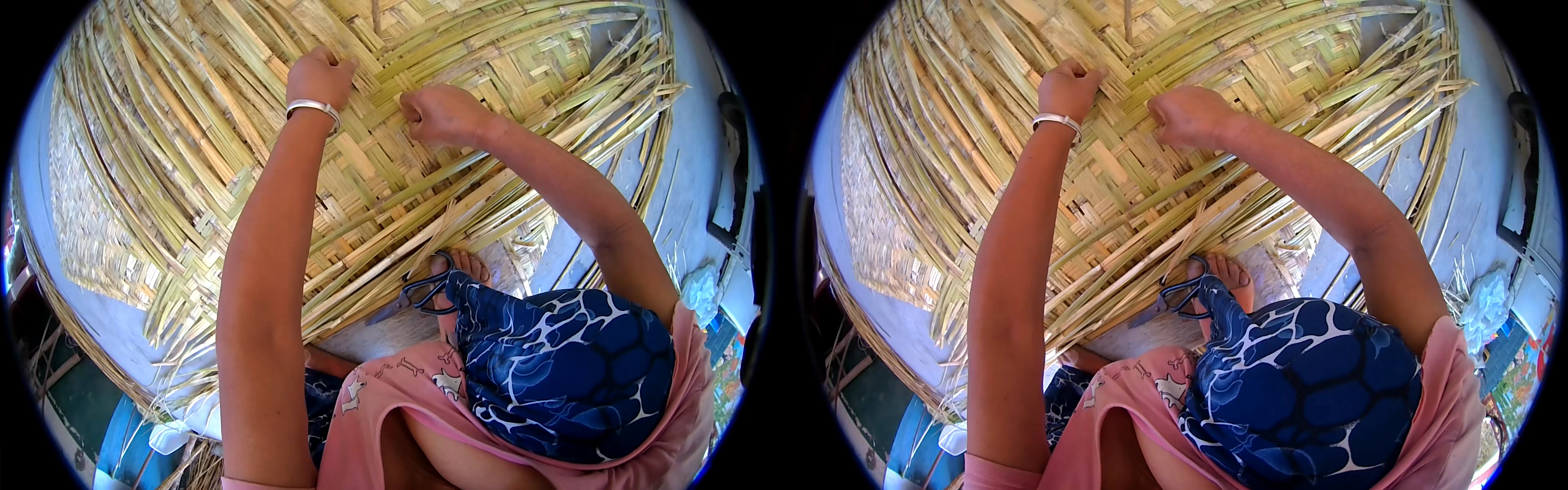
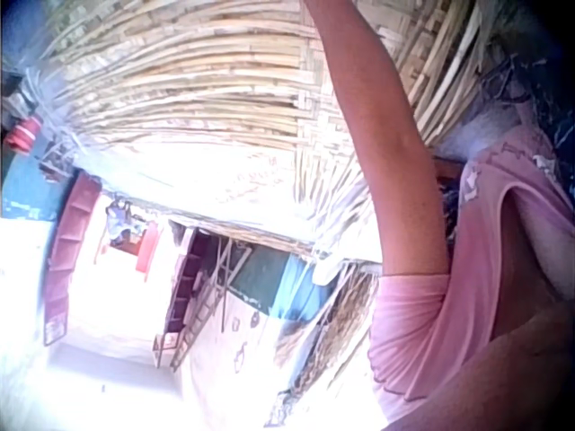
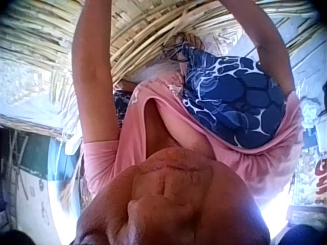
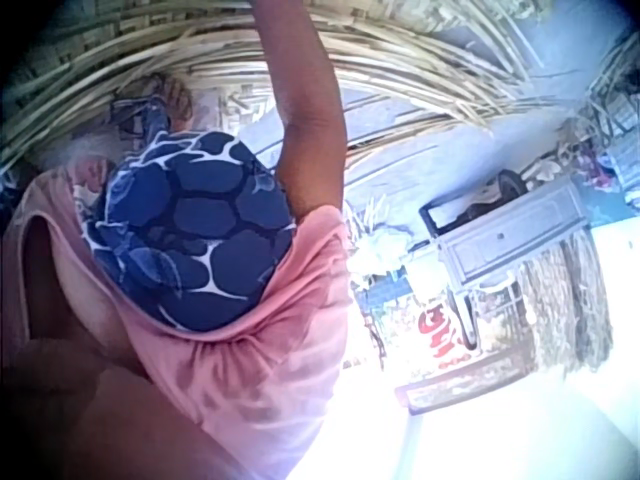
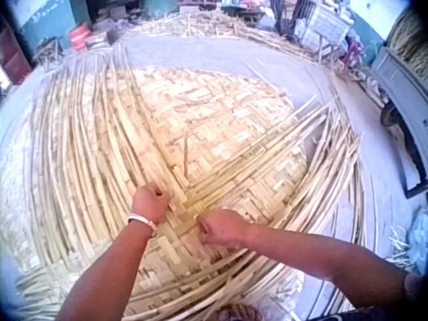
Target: The person weaves a large flat basket using dried palm leaves. They interlace the leaves by hand, adjusting and tightening the weave across the surface.
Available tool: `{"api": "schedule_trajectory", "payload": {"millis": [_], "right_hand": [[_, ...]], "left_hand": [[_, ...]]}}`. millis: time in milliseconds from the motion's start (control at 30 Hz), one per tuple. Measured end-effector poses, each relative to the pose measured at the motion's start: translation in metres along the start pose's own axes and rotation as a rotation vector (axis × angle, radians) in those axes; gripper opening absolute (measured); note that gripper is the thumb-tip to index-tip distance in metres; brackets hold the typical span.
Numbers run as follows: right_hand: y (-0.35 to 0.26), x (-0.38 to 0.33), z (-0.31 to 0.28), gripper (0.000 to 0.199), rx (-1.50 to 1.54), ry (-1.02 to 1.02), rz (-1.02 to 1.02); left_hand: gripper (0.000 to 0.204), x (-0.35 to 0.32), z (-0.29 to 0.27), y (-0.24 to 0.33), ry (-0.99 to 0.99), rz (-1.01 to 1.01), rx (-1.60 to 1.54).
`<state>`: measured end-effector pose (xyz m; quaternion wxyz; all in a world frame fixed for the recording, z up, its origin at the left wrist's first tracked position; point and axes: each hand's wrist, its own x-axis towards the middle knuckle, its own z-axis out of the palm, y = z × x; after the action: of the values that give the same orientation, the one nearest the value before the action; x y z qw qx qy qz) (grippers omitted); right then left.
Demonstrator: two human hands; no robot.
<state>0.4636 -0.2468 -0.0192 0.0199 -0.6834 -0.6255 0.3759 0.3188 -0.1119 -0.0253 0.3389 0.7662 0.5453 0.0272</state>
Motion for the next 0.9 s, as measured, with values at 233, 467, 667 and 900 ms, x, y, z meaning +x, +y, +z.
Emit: {"api": "schedule_trajectory", "payload": {"millis": [233,467,667,900], "right_hand": [[-0.003,0.003,-0.009,0.022,0.039,0.065,-0.04],[-0.017,0.049,-0.025,0.022,-0.138,0.187,-0.065],[-0.013,0.062,-0.027,0.025,-0.148,0.106,-0.039],[-0.014,0.063,-0.03,0.025,-0.106,0.056,-0.011]], "left_hand": [[0.037,0.017,0.007,-0.012,0.009,0.093,0.123],[0.042,0.03,0.0,-0.023,-0.118,-0.005,-0.133],[0.041,0.03,0.003,-0.026,-0.08,0.044,-0.048],[0.038,0.018,0.0,-0.017,-0.024,0.066,0.028]]}}
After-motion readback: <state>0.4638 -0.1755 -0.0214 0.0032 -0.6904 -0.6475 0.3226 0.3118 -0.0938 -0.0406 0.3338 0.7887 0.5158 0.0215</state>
